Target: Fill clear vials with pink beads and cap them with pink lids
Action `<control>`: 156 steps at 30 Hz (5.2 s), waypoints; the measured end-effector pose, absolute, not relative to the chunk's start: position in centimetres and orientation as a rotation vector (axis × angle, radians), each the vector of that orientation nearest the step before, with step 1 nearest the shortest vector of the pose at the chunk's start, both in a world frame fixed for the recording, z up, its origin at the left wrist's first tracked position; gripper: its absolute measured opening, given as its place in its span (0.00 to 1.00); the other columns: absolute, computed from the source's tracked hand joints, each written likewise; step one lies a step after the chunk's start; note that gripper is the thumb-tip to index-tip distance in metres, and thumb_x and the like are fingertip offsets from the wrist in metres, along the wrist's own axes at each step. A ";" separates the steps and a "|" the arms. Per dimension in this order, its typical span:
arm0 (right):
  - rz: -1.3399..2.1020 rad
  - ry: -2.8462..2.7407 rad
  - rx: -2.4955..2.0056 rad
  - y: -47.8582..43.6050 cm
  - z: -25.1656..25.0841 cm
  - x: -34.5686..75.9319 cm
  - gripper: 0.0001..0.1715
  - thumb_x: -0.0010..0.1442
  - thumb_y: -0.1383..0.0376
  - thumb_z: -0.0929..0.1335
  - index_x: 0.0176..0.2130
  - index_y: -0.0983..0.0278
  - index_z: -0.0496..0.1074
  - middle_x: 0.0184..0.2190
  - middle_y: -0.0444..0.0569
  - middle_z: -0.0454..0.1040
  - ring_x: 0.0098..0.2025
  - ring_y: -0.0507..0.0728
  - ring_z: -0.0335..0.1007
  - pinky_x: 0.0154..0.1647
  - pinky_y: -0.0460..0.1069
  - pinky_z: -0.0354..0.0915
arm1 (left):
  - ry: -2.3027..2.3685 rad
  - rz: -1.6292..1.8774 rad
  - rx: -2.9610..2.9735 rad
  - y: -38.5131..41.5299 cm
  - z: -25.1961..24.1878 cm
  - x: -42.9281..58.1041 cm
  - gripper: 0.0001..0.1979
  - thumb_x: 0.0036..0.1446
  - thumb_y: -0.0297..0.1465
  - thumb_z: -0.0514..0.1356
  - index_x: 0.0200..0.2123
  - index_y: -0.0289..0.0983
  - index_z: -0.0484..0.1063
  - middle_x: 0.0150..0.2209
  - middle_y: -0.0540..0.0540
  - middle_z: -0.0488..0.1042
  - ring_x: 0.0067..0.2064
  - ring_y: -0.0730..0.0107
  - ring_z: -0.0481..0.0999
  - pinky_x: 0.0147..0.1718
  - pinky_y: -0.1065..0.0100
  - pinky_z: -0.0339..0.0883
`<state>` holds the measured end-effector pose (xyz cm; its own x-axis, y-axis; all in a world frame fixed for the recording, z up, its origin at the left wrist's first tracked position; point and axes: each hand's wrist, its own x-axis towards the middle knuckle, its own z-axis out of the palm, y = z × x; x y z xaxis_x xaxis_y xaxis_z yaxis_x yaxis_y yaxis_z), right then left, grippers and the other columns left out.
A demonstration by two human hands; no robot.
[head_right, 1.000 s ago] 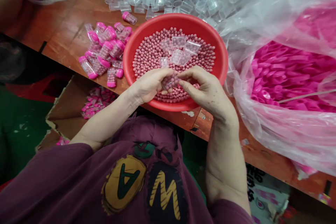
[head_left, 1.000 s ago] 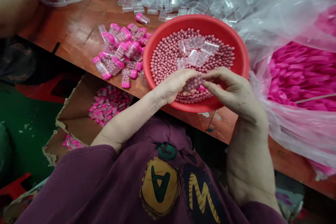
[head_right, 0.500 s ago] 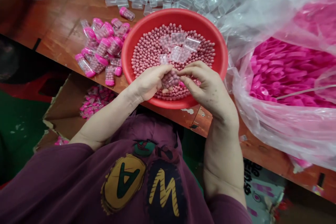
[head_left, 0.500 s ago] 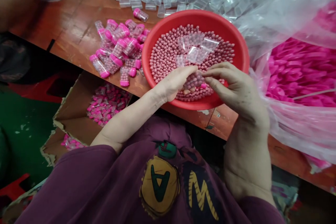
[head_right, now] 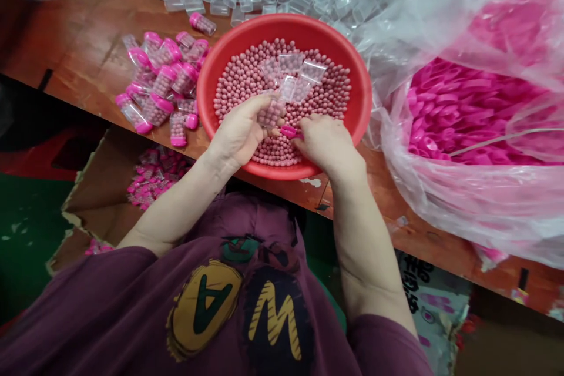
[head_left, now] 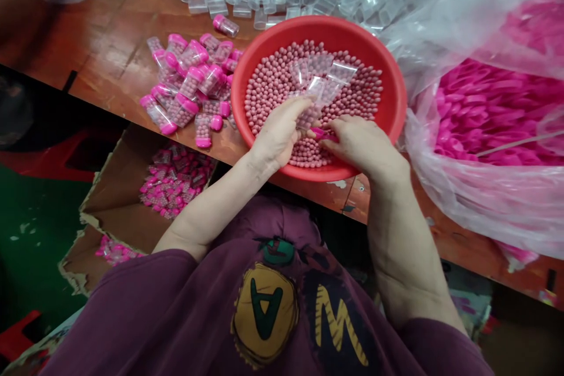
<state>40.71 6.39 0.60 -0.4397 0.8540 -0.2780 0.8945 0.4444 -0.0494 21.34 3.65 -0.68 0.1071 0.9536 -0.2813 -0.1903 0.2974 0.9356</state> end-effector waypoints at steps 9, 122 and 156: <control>-0.489 2.694 1.761 7.6 0.0 39.1 0.09 0.71 0.61 0.69 0.47 0.63 0.76 0.45 0.59 0.84 0.45 0.65 0.81 0.49 0.57 0.73 | 1.060 1.144 0.677 3.4 0.2 21.6 0.14 0.74 0.36 0.55 0.56 0.39 0.74 0.47 0.44 0.82 0.47 0.67 0.81 0.42 0.67 0.73; -0.318 2.649 1.657 10.3 -0.8 33.4 0.18 0.72 0.62 0.72 0.55 0.72 0.77 0.51 0.72 0.84 0.51 0.75 0.84 0.53 0.64 0.77 | 1.522 1.759 0.994 9.7 3.3 8.3 0.12 0.72 0.21 0.63 0.52 0.42 0.71 0.61 0.49 0.79 0.66 0.67 0.71 0.77 0.57 0.59; -0.560 2.643 1.175 7.2 0.3 38.5 0.28 0.71 0.64 0.69 0.67 0.69 0.74 0.63 0.67 0.69 0.51 0.67 0.81 0.61 0.62 0.77 | 1.185 1.286 0.670 5.4 1.7 18.0 0.06 0.68 0.26 0.60 0.44 0.38 0.77 0.50 0.44 0.84 0.61 0.61 0.82 0.61 0.58 0.73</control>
